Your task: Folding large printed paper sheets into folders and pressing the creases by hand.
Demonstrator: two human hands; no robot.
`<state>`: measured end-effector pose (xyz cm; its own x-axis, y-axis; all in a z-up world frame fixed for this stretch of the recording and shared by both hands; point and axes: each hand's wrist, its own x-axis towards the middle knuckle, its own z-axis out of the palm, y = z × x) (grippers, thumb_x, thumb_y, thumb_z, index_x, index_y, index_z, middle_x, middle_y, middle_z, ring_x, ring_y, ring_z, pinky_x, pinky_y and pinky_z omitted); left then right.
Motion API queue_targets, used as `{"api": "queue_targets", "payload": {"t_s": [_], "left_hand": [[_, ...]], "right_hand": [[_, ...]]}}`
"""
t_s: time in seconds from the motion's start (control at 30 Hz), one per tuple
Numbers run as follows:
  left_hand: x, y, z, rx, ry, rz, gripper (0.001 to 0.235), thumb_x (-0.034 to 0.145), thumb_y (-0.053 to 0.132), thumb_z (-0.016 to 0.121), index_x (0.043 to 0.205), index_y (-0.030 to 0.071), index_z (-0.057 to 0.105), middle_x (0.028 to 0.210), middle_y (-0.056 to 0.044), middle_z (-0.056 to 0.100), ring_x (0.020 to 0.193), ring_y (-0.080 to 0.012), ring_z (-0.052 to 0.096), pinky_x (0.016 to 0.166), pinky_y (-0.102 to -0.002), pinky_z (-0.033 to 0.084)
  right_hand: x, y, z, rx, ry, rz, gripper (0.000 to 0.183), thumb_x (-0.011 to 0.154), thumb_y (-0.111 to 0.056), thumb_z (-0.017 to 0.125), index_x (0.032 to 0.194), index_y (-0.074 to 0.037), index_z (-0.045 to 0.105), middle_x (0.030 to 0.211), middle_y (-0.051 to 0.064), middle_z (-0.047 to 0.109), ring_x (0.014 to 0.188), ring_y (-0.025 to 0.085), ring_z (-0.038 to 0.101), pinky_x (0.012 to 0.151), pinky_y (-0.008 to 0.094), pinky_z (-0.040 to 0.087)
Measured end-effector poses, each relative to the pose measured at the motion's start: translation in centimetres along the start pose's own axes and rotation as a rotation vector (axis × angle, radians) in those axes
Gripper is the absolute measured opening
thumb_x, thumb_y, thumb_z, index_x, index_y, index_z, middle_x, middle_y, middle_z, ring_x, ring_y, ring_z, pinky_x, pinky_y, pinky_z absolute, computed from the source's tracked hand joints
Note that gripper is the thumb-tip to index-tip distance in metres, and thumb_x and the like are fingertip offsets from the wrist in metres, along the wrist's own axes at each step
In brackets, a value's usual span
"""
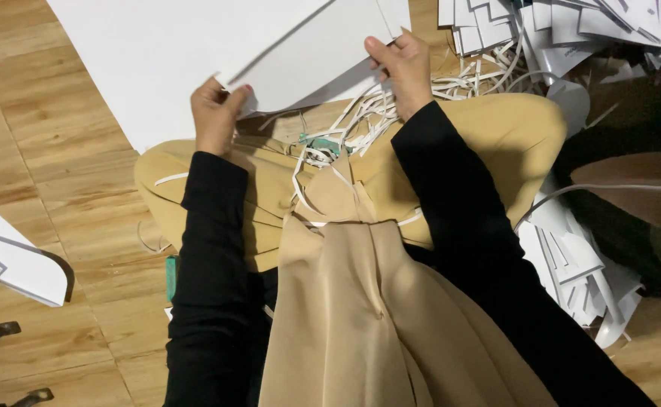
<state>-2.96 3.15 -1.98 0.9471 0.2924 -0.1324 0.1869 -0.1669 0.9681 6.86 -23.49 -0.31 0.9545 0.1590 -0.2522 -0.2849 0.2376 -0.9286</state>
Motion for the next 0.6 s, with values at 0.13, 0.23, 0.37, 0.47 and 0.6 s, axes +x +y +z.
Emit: {"api": "queue_targets", "payload": {"t_s": [0.13,0.23,0.37,0.47,0.6], "left_hand": [[0.5,-1.0,0.7,-0.367,0.213,-0.183,0.05,0.08,0.02,0.056,0.125,0.01,0.037,0.105,-0.009,0.041,0.085,-0.0159,0.047,0.065,-0.026,0.049],[-1.8,3.2,4.0,-0.513,0.043,-0.417,0.082,0.071,0.039,0.061,0.134,0.006,0.022,0.125,-0.019,0.04,0.104,-0.0271,0.053,0.077,-0.031,0.05],[-2.8,1.6,9.1,-0.498,-0.235,-0.43,0.073,0.074,0.036,0.062,0.132,0.003,0.032,0.122,-0.02,0.051,0.102,-0.0261,0.057,0.081,-0.034,0.05],[-0.3,-7.0,10.3,-0.493,-0.01,-0.437,0.027,0.086,0.028,0.059,0.097,0.004,0.057,0.077,-0.011,0.065,0.069,-0.0236,0.069,0.064,-0.032,0.058],[-0.2,-2.1,7.7,-0.381,-0.063,-0.398,0.025,0.089,0.025,0.054,0.101,0.003,0.055,0.087,-0.011,0.066,0.075,-0.0229,0.069,0.065,-0.029,0.06]], "right_hand": [[0.2,1.0,-0.1,0.092,0.042,0.193,0.013,0.078,-0.004,0.066,0.084,0.001,0.055,0.065,0.007,0.06,0.051,0.008,0.053,0.044,0.017,0.044],[-0.3,1.4,1.0,0.315,0.018,0.332,0.02,0.081,0.0,0.058,0.097,0.008,0.05,0.078,0.015,0.062,0.067,0.018,0.063,0.059,0.023,0.056],[-1.9,2.7,3.3,0.077,-0.213,0.463,0.026,0.078,-0.006,0.061,0.1,0.006,0.053,0.081,0.013,0.064,0.069,0.018,0.064,0.062,0.024,0.057],[-2.0,5.6,2.8,-0.162,-0.264,0.419,0.024,0.074,-0.011,0.073,0.09,-0.002,0.057,0.072,0.01,0.065,0.063,0.014,0.067,0.049,0.019,0.057],[-0.8,5.0,2.2,-0.165,-0.255,0.421,0.024,0.077,-0.027,0.071,0.085,-0.008,0.058,0.07,0.005,0.063,0.064,0.011,0.064,0.047,0.019,0.055]]}}
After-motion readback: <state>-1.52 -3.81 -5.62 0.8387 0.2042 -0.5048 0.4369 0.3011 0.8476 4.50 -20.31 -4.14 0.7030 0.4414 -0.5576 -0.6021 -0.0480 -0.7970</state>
